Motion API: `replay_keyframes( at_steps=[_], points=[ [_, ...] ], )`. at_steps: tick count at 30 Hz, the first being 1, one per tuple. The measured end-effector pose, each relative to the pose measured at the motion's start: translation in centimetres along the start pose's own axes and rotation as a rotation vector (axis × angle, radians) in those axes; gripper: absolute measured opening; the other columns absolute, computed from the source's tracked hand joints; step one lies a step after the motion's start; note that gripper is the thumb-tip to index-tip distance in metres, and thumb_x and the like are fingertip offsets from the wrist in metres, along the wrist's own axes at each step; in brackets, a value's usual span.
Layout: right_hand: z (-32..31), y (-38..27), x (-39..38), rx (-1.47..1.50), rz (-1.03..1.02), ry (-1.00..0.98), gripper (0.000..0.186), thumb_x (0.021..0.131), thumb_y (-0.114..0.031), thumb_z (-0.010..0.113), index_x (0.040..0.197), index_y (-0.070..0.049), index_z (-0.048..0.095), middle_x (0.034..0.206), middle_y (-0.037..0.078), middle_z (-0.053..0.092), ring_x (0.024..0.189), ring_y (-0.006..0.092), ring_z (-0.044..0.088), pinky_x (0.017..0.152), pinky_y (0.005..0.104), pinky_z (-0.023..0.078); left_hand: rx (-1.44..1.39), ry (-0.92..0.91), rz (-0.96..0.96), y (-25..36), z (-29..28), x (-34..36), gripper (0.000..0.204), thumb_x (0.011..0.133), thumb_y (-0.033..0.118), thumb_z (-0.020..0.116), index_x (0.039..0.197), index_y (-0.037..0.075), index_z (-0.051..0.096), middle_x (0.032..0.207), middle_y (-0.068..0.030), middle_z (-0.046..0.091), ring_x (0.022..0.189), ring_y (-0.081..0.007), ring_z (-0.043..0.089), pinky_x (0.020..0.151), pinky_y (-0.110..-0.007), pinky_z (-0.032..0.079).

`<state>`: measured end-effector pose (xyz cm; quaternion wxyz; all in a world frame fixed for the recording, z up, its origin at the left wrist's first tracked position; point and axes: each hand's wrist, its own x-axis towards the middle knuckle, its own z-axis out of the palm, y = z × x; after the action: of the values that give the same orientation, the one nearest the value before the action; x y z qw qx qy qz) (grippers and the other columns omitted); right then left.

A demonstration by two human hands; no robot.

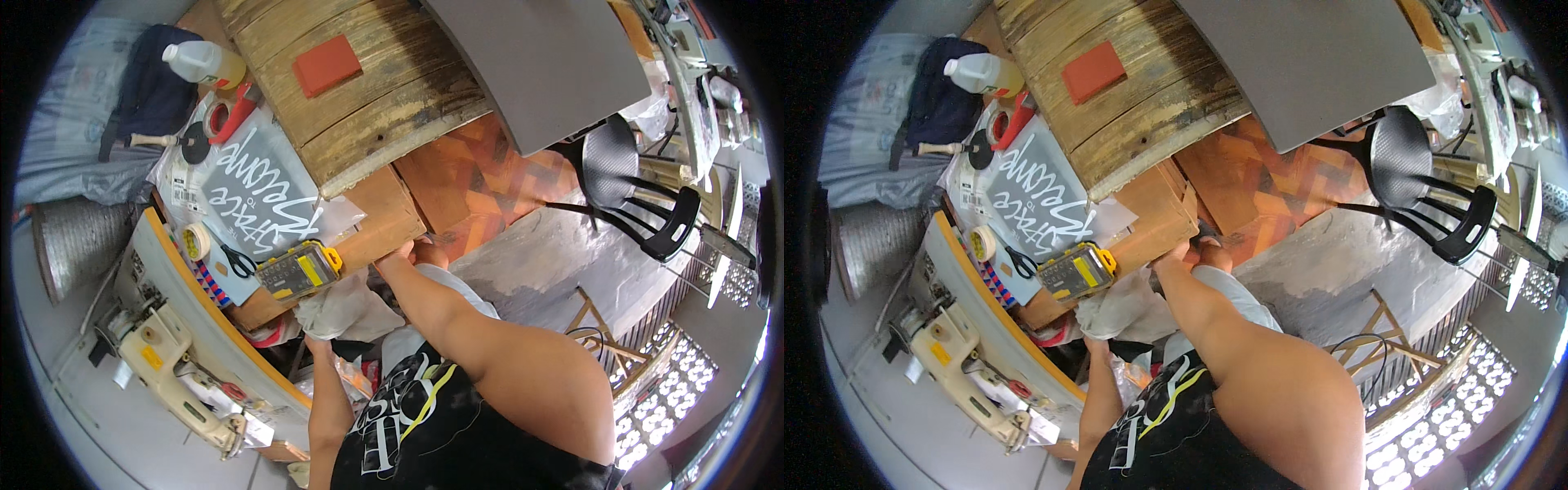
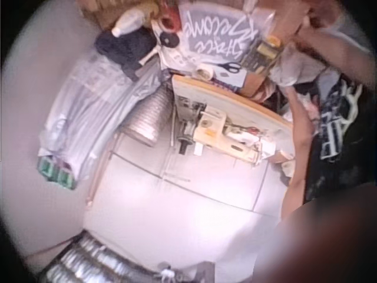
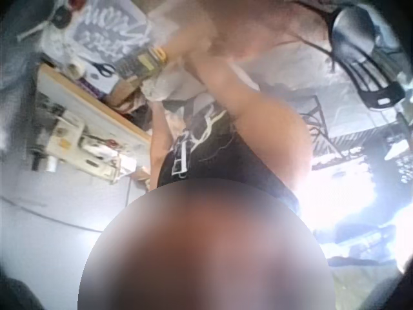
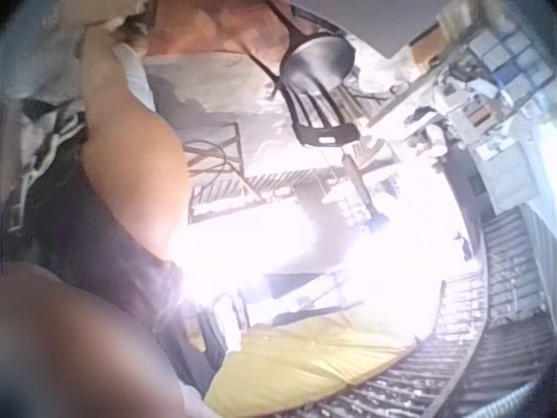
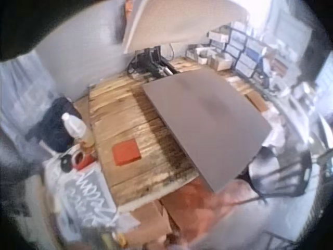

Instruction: The person folds a black fabric on a red cutting mat, then uses scissors to cut it into rectangular pieces. After cutting, the person places the pieces into a white plastic bag and moves around the workspace.

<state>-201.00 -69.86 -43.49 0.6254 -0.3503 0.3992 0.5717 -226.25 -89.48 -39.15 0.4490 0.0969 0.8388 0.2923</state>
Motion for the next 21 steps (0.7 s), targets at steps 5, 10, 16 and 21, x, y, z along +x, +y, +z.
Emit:
replay_keyframes(
  at_steps=[5,10,16,21],
  points=[
    [-1.4,-0.2,1.3,0.008,0.031,0.026,0.057,0.097,-0.064,0.041,0.127,-0.020,0.061,0.125,0.005,0.064,0.113,0.0303,0.060,0.092,0.0491,0.052,-0.068,-0.054,-0.052,1.2,0.7,-0.9,0.051,0.097,0.024,0.065,0.142,0.002,0.054,0.137,-0.0081,0.062,0.119,-0.0224,0.062,0.097,-0.036,0.051],
    [-2.3,-0.4,1.7,0.008,0.034,0.051,0.052,0.097,-0.060,0.044,0.124,-0.020,0.062,0.120,0.005,0.064,0.107,0.0285,0.061,0.089,0.0473,0.052,-0.051,-0.049,-0.056,4.6,2.8,-2.6,0.049,0.097,0.022,0.065,0.140,0.001,0.055,0.134,-0.0092,0.064,0.116,-0.0228,0.063,0.095,-0.036,0.052],
    [-2.1,-0.8,1.5,-0.020,0.036,0.087,0.046,0.098,-0.056,0.048,0.122,-0.019,0.061,0.113,0.005,0.064,0.101,0.0267,0.061,0.086,0.0453,0.053,0.063,-0.099,0.004,6.2,2.5,-3.2,0.046,0.095,0.021,0.066,0.137,0.001,0.058,0.130,-0.0092,0.065,0.114,-0.0225,0.064,0.095,-0.037,0.052],
    [-3.2,-0.5,2.7,-0.098,0.066,0.118,0.042,0.098,-0.052,0.052,0.120,-0.018,0.061,0.108,0.004,0.063,0.095,0.0252,0.061,0.084,0.0436,0.053,0.026,-0.105,0.065,4.9,2.9,-1.5,0.042,0.096,0.020,0.064,0.133,0.000,0.060,0.129,-0.0105,0.066,0.114,-0.0242,0.064,0.098,-0.037,0.051]
  ],
)
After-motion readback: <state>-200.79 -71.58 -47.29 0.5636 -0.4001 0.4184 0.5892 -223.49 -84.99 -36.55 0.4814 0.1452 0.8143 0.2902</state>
